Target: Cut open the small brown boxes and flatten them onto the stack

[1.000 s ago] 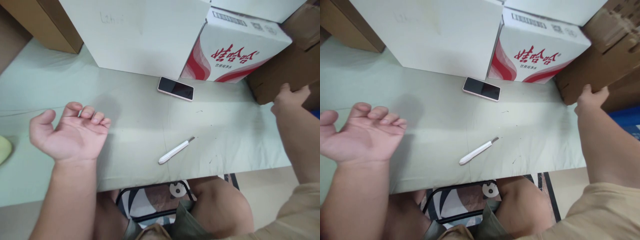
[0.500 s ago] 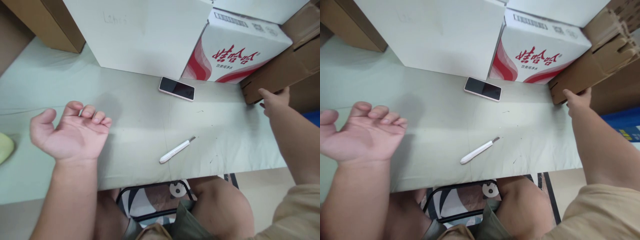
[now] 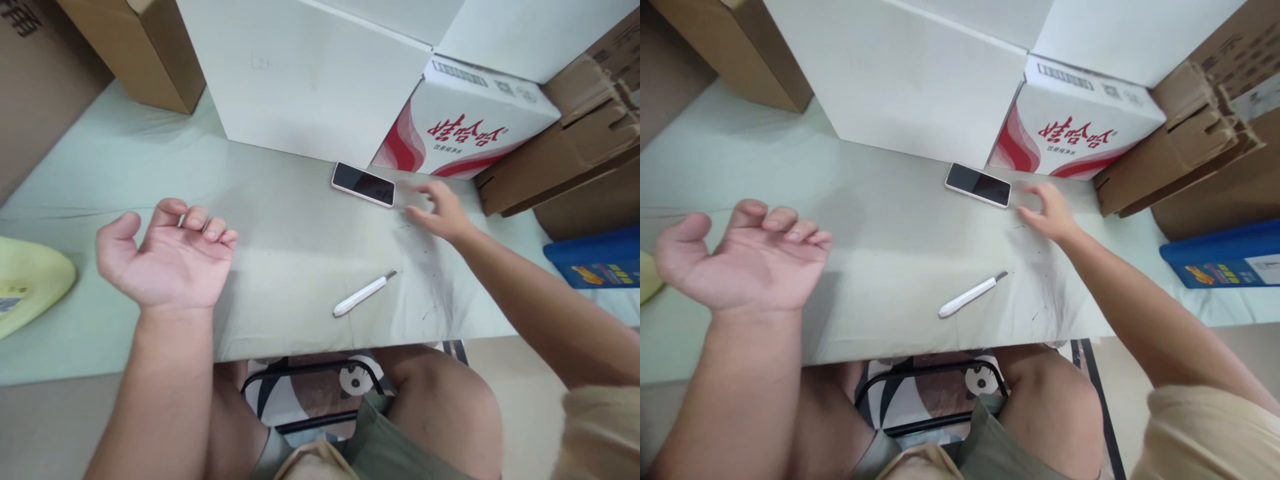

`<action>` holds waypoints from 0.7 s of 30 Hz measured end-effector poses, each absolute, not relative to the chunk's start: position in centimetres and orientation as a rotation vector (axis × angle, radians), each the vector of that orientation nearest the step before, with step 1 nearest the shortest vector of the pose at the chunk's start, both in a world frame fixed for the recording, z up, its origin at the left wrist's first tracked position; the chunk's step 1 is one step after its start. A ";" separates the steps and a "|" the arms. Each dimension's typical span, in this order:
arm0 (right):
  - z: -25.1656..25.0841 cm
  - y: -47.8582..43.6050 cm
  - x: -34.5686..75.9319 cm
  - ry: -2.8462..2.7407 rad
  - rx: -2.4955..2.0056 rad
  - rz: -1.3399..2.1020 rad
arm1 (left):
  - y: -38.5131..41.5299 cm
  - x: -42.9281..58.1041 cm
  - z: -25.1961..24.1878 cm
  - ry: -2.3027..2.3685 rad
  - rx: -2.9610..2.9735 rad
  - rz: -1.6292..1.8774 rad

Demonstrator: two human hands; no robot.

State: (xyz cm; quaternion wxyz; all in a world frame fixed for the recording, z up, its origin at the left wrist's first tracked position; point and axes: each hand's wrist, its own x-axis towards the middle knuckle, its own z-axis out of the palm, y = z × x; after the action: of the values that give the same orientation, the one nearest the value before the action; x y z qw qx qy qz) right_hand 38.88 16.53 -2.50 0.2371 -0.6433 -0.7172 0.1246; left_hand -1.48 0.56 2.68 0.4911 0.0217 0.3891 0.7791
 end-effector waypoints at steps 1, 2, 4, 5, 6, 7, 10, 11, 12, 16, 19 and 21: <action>-2.6 17.8 36.3 -2.217 -1.638 0.414 | 0.5 -1.5 2.7 0.936 0.049 1.888; -2.5 19.1 33.9 -2.409 -1.544 0.444 | 0.3 -1.5 2.7 0.925 0.050 1.883; -2.3 21.6 29.6 -2.596 -1.551 0.455 | 0.0 -1.7 2.7 0.909 0.055 1.858; -2.2 22.7 27.9 -2.651 -1.620 0.467 | -0.3 -1.8 2.6 0.905 0.058 1.838; -2.0 23.6 26.7 -2.683 -1.701 0.470 | -0.6 -2.0 2.5 0.903 0.067 1.815; -1.9 24.3 25.9 -2.706 -1.769 0.474 | -0.9 -2.2 2.4 0.900 0.083 1.792; -1.5 25.5 25.5 -2.771 -1.796 0.483 | -1.8 -2.9 1.9 0.871 0.146 1.762; -1.5 25.6 25.7 -2.791 -1.771 0.488 | -1.9 -3.1 1.7 0.860 0.155 1.761; -1.4 25.5 26.0 -2.805 -1.754 0.491 | -2.0 -3.2 1.6 0.848 0.157 1.760; -1.4 25.0 26.5 -2.792 -1.804 0.501 | -1.9 -3.1 1.3 0.816 0.154 1.739; -1.5 24.7 26.5 -2.733 -1.863 0.484 | -1.8 -2.8 1.4 0.825 0.192 1.742; -1.6 24.6 26.5 -2.721 -1.865 0.486 | -1.8 -2.7 1.5 0.830 0.199 1.757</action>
State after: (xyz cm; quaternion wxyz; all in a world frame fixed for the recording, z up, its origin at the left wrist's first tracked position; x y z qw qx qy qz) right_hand 26.46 24.63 -1.59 -0.0961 -0.5568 -0.8122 0.1450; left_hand -2.74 -1.77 1.53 0.5596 0.0843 0.3522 0.7455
